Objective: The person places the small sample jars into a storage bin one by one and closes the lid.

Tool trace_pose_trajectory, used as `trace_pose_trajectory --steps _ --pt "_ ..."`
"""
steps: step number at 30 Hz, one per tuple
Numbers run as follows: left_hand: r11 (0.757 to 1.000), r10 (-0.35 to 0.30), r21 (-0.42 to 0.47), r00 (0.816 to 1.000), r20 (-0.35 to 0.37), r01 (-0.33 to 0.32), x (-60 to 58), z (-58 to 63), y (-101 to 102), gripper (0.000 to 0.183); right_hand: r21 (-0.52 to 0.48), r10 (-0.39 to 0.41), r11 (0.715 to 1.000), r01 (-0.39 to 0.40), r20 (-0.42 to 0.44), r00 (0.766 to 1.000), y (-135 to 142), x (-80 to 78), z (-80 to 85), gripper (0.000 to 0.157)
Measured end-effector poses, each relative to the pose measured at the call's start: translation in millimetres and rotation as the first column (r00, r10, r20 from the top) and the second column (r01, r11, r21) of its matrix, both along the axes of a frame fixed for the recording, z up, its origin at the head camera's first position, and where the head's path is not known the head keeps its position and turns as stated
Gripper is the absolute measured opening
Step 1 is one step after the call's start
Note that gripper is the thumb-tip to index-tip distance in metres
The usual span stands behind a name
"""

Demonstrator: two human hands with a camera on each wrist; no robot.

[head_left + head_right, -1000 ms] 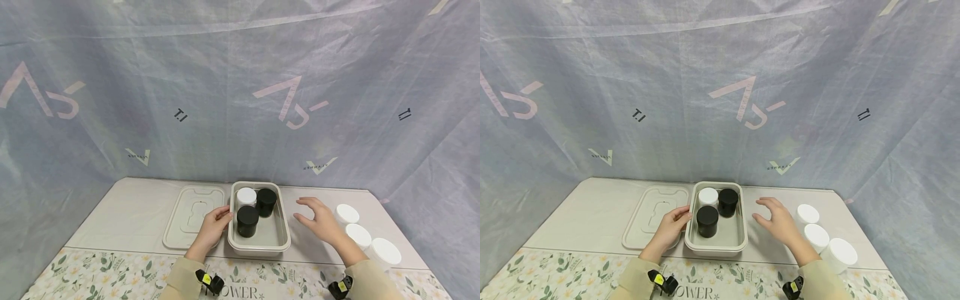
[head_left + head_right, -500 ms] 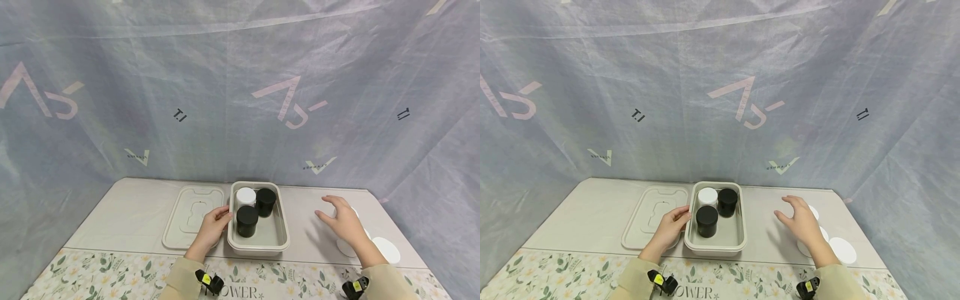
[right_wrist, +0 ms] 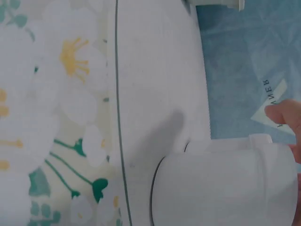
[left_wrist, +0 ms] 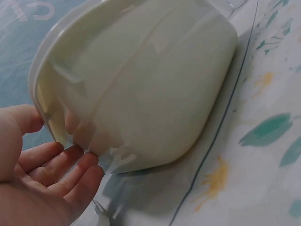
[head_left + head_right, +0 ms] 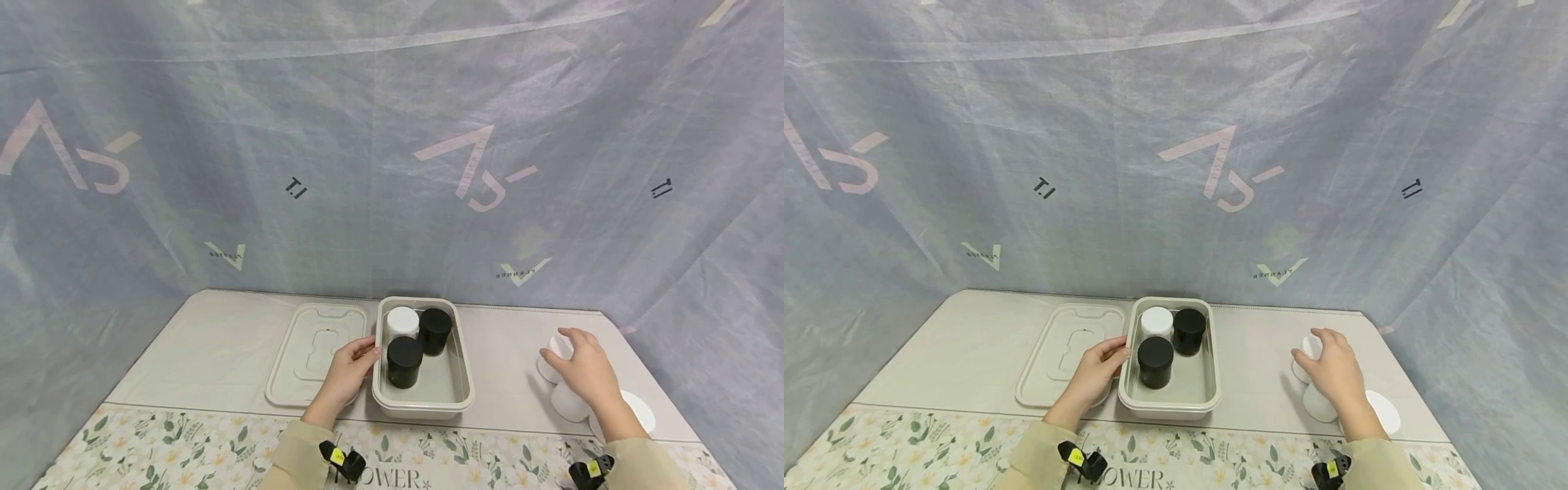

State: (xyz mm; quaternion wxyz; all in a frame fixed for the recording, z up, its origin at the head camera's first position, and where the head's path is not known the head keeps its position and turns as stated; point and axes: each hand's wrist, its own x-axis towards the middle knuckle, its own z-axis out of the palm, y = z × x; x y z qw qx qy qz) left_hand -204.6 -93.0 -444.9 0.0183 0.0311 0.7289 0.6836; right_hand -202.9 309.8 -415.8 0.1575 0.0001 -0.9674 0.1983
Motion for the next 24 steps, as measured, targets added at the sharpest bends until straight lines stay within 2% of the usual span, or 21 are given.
trace_pose_trajectory --steps 3,11,20,24 --pt "1.0 -0.001 -0.007 1.0 0.002 0.001 6.7 11.6 0.8 0.04 0.011 -0.038 0.999 0.038 0.037 0.999 2.6 0.7 -1.4 0.063" --pt "1.0 -0.006 0.003 1.0 0.004 0.006 6.7 11.7 0.8 0.041 0.011 -0.113 0.994 0.113 0.167 0.979 7.0 0.8 -1.1 0.071" --pt "1.0 -0.01 0.014 1.0 -0.006 0.01 8.9 15.8 1.1 0.04 -0.013 -0.149 0.988 0.152 0.155 0.977 4.5 1.7 -1.6 0.069" --pt "1.0 -0.008 0.007 1.0 -0.002 0.008 5.9 11.4 0.5 0.04 -0.027 -0.142 0.989 0.147 0.149 0.979 2.6 2.7 0.3 0.069"
